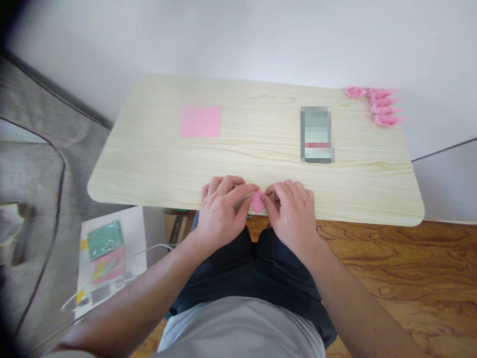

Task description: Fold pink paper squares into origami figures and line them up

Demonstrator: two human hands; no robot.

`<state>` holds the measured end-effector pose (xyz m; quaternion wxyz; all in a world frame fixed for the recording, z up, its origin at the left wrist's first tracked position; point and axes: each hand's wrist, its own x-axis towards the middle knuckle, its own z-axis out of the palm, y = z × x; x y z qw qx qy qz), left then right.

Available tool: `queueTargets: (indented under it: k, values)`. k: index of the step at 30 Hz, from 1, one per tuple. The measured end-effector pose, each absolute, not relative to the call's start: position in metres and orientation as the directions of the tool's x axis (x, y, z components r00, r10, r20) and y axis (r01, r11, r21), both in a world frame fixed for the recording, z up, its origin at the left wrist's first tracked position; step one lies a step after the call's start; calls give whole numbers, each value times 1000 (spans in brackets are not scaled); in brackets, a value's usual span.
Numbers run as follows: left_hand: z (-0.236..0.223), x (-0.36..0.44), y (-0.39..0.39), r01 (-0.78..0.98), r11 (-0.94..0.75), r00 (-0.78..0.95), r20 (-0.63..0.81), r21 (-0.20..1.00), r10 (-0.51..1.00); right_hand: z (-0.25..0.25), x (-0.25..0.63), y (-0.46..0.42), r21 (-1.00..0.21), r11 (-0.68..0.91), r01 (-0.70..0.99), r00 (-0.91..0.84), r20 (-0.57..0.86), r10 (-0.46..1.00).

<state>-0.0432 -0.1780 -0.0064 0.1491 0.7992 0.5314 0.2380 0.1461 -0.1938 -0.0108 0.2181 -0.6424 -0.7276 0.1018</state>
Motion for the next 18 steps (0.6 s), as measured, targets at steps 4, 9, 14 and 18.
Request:
queueTargets:
  k: [4, 9, 14, 18]
  values:
    - [-9, -44, -178, 774, -406, 331, 237, 485, 914, -14, 151, -200, -467, 169, 868, -77, 209, 975]
    - [-13, -47, -180, 777, -436, 346, 270, 454, 898, -19, 156, -208, -470, 190, 862, -68, 263, 962]
    - [-18, -53, -187, 762, -494, 390, 312, 419, 866, -22, 157, -224, -405, 211, 890, -100, 279, 955]
    - [-28, -61, -196, 709, -581, 468, 350, 400, 812, -31, 159, -237, -370, 262, 891, -141, 324, 936]
